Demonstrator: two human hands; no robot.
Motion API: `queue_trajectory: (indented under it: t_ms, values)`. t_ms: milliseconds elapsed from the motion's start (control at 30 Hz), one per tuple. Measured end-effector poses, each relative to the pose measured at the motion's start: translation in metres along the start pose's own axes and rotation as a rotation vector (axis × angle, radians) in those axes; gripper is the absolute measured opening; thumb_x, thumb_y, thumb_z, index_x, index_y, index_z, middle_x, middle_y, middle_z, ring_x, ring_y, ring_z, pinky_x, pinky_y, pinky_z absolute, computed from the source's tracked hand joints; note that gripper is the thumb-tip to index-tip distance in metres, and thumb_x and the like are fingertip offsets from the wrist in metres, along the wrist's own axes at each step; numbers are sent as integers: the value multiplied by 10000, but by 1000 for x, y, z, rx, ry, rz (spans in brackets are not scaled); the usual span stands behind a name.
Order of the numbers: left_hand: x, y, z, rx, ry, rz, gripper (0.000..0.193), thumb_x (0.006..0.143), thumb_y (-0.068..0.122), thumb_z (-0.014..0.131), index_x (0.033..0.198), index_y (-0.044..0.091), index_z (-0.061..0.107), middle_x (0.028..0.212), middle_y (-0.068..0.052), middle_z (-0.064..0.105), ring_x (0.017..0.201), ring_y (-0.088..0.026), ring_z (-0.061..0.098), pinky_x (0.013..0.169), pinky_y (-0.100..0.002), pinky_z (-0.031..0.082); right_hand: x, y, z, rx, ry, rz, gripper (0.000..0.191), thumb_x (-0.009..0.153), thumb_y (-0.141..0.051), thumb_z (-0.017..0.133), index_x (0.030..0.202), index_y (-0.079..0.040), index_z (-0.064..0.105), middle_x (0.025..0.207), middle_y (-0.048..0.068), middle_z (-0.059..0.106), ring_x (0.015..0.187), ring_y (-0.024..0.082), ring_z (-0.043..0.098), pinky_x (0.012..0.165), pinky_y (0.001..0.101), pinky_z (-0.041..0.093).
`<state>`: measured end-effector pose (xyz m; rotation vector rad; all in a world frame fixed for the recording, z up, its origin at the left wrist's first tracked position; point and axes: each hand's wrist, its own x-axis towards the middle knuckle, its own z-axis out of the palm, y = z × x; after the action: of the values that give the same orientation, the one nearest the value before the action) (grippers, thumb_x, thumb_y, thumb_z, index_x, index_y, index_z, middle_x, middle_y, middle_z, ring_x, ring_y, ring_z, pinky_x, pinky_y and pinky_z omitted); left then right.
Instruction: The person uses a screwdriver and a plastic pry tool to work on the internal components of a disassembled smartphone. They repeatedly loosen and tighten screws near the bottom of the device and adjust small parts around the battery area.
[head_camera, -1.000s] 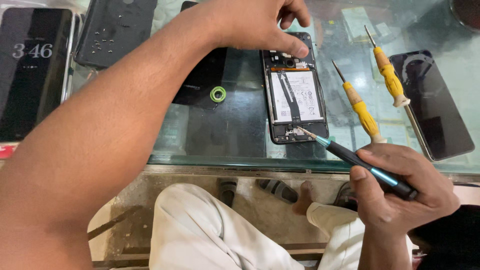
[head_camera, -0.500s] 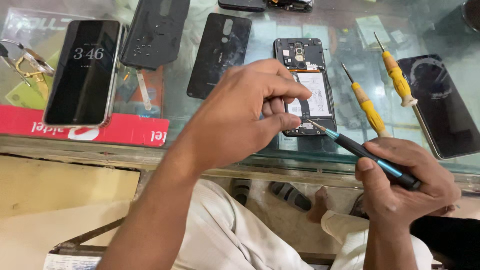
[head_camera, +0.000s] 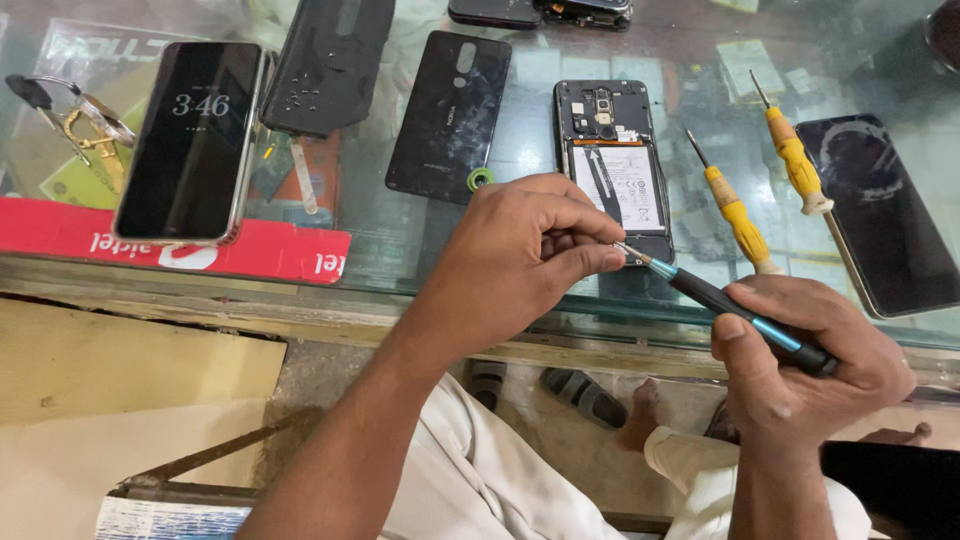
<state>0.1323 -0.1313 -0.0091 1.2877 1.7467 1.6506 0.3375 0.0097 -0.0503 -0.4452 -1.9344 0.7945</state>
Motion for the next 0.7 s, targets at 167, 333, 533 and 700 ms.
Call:
queue_trajectory:
  t_ms: [167,333,533,700]
  values:
    - [3,-3,4,118,22,92,105,889,113,784,956,32,779,871,-62,716,728,-152,681,666,-295,532,-11,5,-9,-47,-55,64,163,998,-42,764,1077,83,696,1022,182,739,872,177,727,838,220,569]
    - [-7,0,-5,149,182,135,108,909,127,772,970,40,751,905,-62,690,761,-171,695,704,-312,548,-43,52,-26,65,-101,198,210,1131,-110,690,1182,69,593,1005,126,660,794,134,618,772,210,488]
    - [-21,-10,-111,742,485,237,81,865,106,805,930,64,779,944,-80,663,944,-277,653,845,-412,491,-38,198,-32,183,-213,340,325,1141,-277,606,1112,33,511,757,61,482,592,122,436,569,238,349]
    - [-1,-32,-187,957,444,189,72,821,63,809,892,72,799,935,-101,638,1015,-319,604,892,-437,479,-38,227,-31,142,-247,348,367,1110,-359,565,1095,-4,473,642,19,407,491,107,375,478,254,301]
